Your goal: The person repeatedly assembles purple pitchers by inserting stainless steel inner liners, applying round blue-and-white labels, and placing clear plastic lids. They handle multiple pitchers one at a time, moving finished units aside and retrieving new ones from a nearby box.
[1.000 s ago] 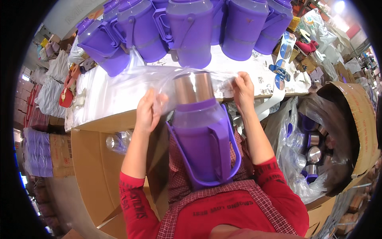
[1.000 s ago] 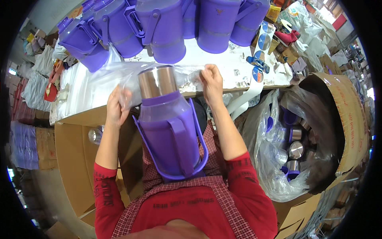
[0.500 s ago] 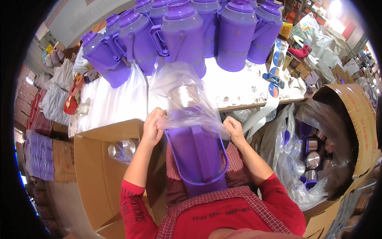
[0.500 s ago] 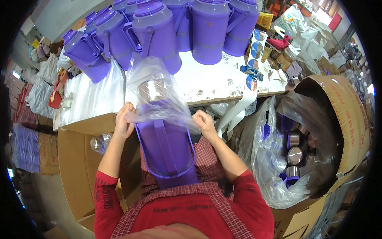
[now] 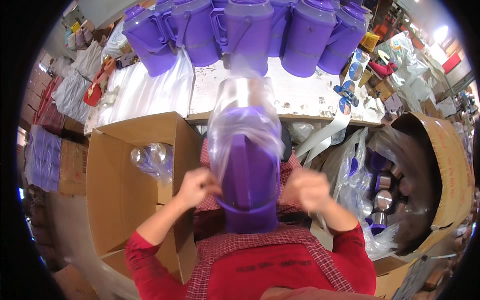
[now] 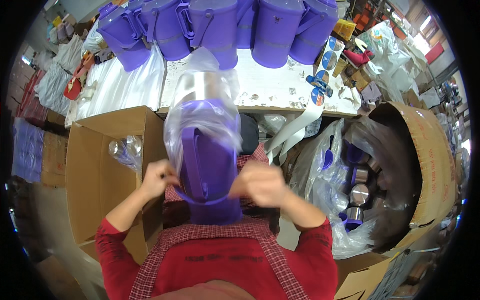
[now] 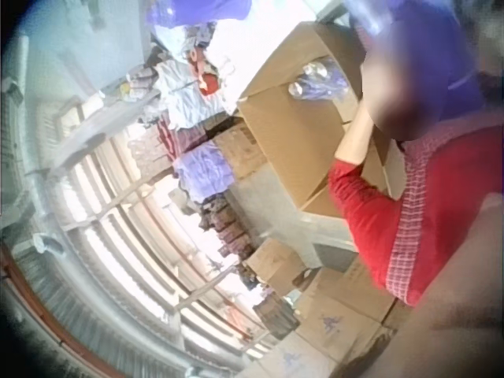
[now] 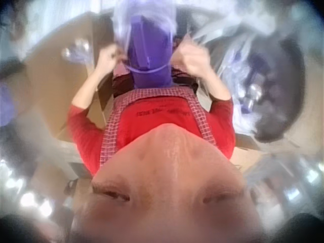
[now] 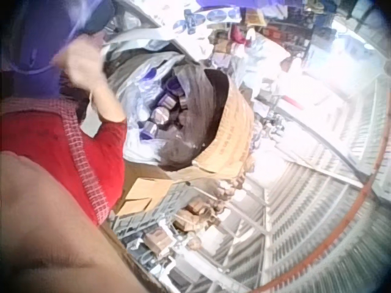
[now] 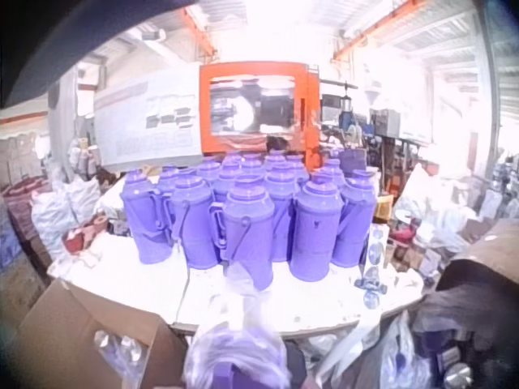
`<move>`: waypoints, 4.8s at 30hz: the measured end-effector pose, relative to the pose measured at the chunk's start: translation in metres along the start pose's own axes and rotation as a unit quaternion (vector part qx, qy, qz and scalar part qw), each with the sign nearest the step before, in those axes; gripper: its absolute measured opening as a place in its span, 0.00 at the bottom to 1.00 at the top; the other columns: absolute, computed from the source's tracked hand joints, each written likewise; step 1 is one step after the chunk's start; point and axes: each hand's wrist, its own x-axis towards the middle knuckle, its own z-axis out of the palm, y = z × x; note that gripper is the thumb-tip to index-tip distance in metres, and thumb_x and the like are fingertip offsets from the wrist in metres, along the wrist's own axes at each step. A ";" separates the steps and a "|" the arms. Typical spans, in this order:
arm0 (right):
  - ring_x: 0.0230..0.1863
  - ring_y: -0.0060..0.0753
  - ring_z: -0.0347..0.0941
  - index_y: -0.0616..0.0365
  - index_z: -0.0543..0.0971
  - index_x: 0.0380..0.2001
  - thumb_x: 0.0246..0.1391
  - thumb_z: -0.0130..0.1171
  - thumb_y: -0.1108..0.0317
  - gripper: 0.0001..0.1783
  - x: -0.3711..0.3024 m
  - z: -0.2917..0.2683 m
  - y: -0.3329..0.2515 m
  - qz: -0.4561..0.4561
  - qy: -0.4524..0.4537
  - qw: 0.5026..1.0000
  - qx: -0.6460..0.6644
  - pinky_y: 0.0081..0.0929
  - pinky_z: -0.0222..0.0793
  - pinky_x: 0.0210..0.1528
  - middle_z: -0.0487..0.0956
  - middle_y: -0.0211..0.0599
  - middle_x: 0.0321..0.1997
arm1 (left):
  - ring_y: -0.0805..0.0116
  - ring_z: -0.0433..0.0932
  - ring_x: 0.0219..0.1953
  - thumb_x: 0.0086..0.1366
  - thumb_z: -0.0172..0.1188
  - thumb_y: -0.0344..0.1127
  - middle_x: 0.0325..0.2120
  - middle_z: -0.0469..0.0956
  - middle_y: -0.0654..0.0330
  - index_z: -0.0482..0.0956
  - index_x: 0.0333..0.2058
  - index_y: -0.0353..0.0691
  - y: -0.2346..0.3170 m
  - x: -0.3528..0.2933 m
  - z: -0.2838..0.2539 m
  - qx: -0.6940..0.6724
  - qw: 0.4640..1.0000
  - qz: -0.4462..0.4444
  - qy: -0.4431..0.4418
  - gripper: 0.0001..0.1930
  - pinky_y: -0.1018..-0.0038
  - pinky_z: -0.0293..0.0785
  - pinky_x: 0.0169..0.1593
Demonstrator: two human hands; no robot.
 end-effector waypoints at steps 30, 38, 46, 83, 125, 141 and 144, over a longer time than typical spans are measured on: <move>0.51 0.37 0.72 0.63 0.71 0.38 0.57 0.56 0.75 0.07 0.002 0.011 0.075 0.173 0.245 0.952 -0.065 0.32 0.65 0.57 0.73 0.46 0.52 | 0.55 0.76 0.46 0.57 0.63 0.28 0.49 0.77 0.53 0.81 0.37 0.41 0.043 0.082 0.006 0.052 0.966 0.240 -0.075 0.08 0.67 0.72 0.50; 0.35 0.30 0.73 0.63 0.75 0.36 0.59 0.53 0.73 0.05 0.008 0.009 0.091 0.253 0.244 0.934 -0.058 0.25 0.69 0.42 0.76 0.37 0.34 | 0.57 0.77 0.45 0.59 0.63 0.31 0.37 0.79 0.57 0.79 0.33 0.38 0.089 0.118 0.004 -0.128 0.935 0.206 -0.260 0.05 0.64 0.73 0.50; 0.40 0.45 0.76 0.63 0.78 0.39 0.52 0.59 0.72 0.11 -0.122 0.040 -0.006 0.324 -0.265 0.894 0.160 0.37 0.74 0.44 0.78 0.42 0.37 | 0.53 0.74 0.50 0.49 0.62 0.22 0.49 0.75 0.53 0.74 0.51 0.40 0.034 0.181 -0.025 0.146 0.970 0.180 -0.079 0.27 0.64 0.70 0.55; 0.60 0.41 0.70 0.59 0.69 0.60 0.62 0.53 0.60 0.25 0.235 -0.300 0.191 0.155 0.044 0.664 -0.730 0.34 0.66 0.60 0.73 0.48 0.59 | 0.64 0.79 0.38 0.59 0.63 0.38 0.40 0.80 0.56 0.77 0.50 0.37 -0.518 -0.189 0.055 -0.272 0.737 -0.575 0.230 0.20 0.69 0.77 0.42; 0.41 0.35 0.74 0.51 0.82 0.29 0.38 0.76 0.54 0.19 -0.089 -0.018 -0.001 0.064 0.324 0.943 -0.040 0.67 0.39 0.69 0.81 0.30 0.36 | 0.81 0.70 0.25 0.66 0.59 0.32 0.25 0.76 0.68 0.78 0.48 0.36 0.021 0.125 0.023 -0.260 0.911 -0.318 0.017 0.13 0.85 0.65 0.30; 0.53 0.49 0.72 0.57 0.73 0.54 0.46 0.67 0.57 0.32 -0.080 -0.302 0.235 0.481 0.013 0.683 -0.549 0.40 0.69 0.54 0.77 0.47 0.52 | 0.53 0.78 0.38 0.58 0.63 0.51 0.37 0.78 0.52 0.78 0.42 0.39 0.051 0.311 0.114 0.377 0.760 0.329 -0.414 0.22 0.67 0.76 0.40; 0.50 0.50 0.73 0.53 0.75 0.52 0.46 0.68 0.58 0.29 -0.101 -0.300 0.248 0.414 0.071 0.722 -0.550 0.39 0.70 0.51 0.78 0.45 0.48 | 0.53 0.71 0.55 0.58 0.63 0.50 0.51 0.72 0.49 0.72 0.51 0.30 0.052 0.354 0.186 0.308 0.833 0.364 -0.280 0.31 0.68 0.72 0.53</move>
